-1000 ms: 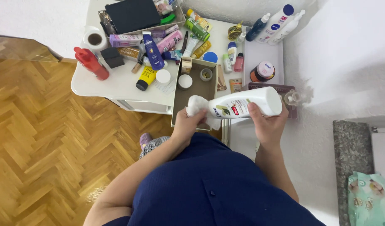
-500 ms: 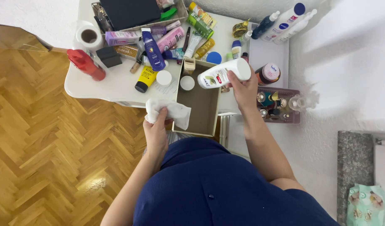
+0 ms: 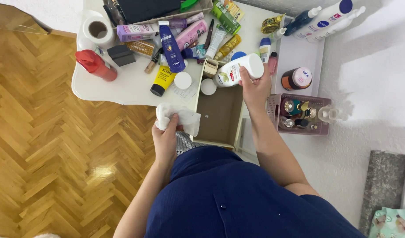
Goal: The person wipes and sorts various cosmetic items on a white table, including tubes, bottles, and jars. They use a white cloth to wipe each item and place them into a drawer or on the table surface. The person handles items one at a time, occasionally opening a small box to retrieve or store products.
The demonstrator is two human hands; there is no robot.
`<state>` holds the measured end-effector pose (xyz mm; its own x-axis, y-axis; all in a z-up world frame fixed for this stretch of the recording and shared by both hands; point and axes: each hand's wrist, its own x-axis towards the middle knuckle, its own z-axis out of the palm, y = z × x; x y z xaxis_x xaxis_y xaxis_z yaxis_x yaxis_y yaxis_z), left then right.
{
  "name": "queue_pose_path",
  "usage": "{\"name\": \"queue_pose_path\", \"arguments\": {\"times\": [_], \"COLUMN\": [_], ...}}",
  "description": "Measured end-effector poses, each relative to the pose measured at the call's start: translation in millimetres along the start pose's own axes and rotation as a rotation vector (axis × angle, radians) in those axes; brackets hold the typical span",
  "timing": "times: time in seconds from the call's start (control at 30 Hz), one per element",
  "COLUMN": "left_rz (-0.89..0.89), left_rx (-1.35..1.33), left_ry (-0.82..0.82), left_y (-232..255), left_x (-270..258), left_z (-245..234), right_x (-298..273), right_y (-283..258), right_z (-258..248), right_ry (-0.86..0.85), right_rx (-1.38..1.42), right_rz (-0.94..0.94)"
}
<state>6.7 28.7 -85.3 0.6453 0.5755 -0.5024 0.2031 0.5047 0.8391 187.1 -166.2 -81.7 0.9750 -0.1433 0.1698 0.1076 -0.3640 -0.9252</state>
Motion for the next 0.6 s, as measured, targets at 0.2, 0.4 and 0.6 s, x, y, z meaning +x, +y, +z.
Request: {"name": "queue_pose_path", "arguments": {"times": [0.2, 0.4, 0.6], "left_rz": [-0.022, -0.037, -0.034], "left_rx": [0.013, 0.063, 0.049], "left_ry": [-0.048, -0.057, -0.064], "left_y": [-19.3, -12.9, -26.5], "left_x": [14.4, 16.1, 23.2], "left_z": [-2.7, -7.7, -13.4], "right_x": [4.5, 12.8, 5.7], "right_y": [2.2, 19.6, 12.5], "right_z": [6.0, 4.7, 8.7], "right_ry": [-0.071, -0.251, -0.273], "right_rx": [-0.026, -0.041, -0.033], "right_rz": [-0.043, -0.062, -0.096]}}
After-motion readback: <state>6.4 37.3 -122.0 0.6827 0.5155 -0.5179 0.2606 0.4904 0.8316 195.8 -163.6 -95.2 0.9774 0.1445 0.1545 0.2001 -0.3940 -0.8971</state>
